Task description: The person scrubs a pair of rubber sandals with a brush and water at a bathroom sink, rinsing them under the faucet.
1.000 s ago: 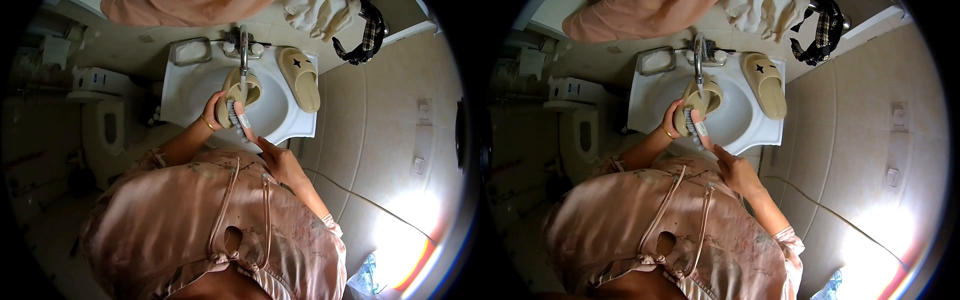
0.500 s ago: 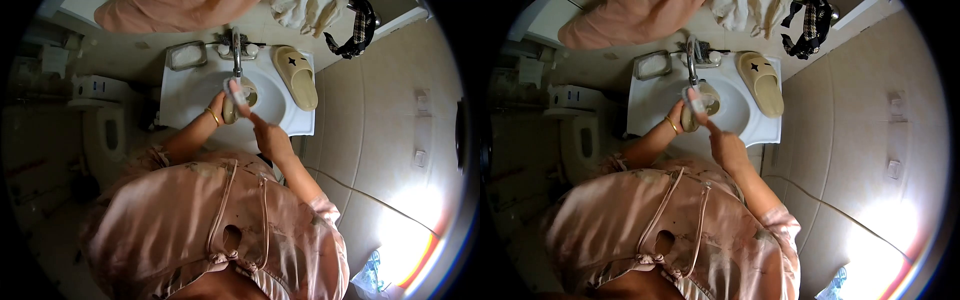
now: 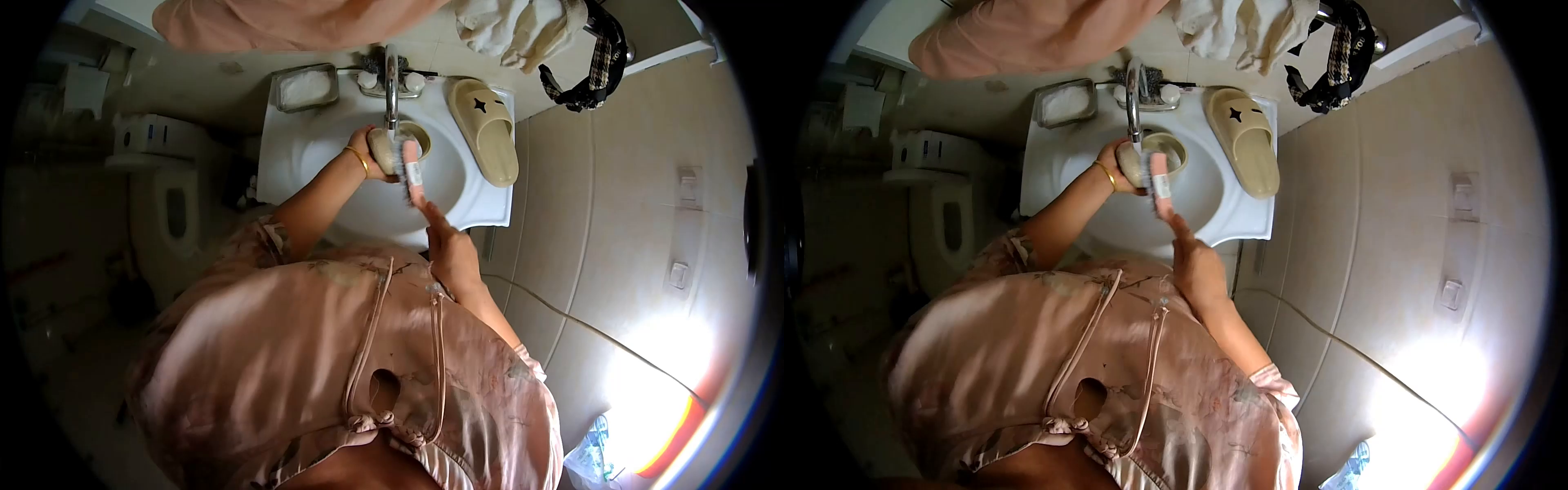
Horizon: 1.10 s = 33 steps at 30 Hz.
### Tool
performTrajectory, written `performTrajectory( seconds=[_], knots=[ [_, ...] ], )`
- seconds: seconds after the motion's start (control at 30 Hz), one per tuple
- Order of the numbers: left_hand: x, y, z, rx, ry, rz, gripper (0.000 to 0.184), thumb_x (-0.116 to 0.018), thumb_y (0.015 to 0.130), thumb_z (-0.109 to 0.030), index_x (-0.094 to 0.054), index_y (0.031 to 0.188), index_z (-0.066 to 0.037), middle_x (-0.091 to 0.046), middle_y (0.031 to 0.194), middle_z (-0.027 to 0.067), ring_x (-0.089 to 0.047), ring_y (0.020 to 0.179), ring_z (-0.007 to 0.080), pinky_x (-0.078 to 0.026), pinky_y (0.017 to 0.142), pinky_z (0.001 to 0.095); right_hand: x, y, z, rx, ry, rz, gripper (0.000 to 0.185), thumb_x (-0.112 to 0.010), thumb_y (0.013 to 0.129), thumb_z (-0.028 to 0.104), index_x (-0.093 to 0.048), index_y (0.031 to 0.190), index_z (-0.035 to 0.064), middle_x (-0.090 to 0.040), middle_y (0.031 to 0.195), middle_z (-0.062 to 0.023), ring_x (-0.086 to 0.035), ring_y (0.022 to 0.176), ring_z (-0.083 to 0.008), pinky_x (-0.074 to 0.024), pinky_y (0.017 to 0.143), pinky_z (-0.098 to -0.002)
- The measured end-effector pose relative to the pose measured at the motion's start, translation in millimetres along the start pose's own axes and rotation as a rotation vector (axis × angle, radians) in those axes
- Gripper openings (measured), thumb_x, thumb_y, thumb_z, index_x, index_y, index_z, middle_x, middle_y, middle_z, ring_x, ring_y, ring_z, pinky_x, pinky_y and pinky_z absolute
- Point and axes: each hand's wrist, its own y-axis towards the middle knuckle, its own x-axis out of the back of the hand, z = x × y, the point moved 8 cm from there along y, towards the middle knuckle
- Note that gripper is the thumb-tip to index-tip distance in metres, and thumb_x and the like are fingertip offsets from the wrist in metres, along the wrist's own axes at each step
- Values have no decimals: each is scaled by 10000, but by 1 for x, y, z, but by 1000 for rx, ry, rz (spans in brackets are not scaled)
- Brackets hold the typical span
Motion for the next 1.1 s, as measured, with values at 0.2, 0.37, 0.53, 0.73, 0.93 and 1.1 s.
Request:
performTrajectory(
  seconds=[0.2,0.37,0.53,0.73,0.93,1.1],
  knots=[
    [-19,-1,-14,-62,-77,-1,483,-360,810,-355,-549,1163,-85,-537,1196,159,-482,1109,382,-301,954,627,10,10,18,74,17,-123,462,-488,870,103,-400,1321,157,-625,831,-236,-600,731,-410,-472,633,-486],
    [-25,12,-17,-175,36,24,472,-335,833,-357,-560,1135,-73,-577,1117,167,-534,1037,371,-351,941,590,8,22,23,24,-79,-121,461,-512,861,98,-415,1309,152,-617,785,-221,-599,705,-390,-474,618,-469],
    [-26,1,-20,-78,-10,20,449,-338,833,-382,-576,1086,-98,-586,1094,124,-543,1035,320,-352,950,544,-1,26,25,47,-125,-142,484,-507,860,89,-402,1326,169,-617,775,-205,-592,663,-387,-472,586,-459],
    [-3,26,-23,10,-60,34,437,-380,812,-357,-560,1123,-108,-543,1193,113,-476,1128,332,-234,1000,596,-21,-9,-34,-89,-261,9,515,-501,877,134,-347,1365,193,-618,769,-179,-616,689,-344,-490,601,-441],
    [11,23,-26,42,-11,120,402,-499,764,-365,-584,1078,-128,-556,1140,94,-498,1061,315,-343,900,571,-17,-5,-15,-113,-27,-38,404,-500,877,123,-485,1278,170,-637,900,-207,-606,788,-399,-484,679,-461],
    [24,1,-13,92,43,290,456,-586,739,-436,-580,1111,-173,-557,1133,86,-501,1006,312,-368,880,567,-26,-13,-45,-124,-42,32,383,-504,870,169,-479,1252,167,-634,898,-202,-603,830,-377,-473,688,-480]
  ],
)
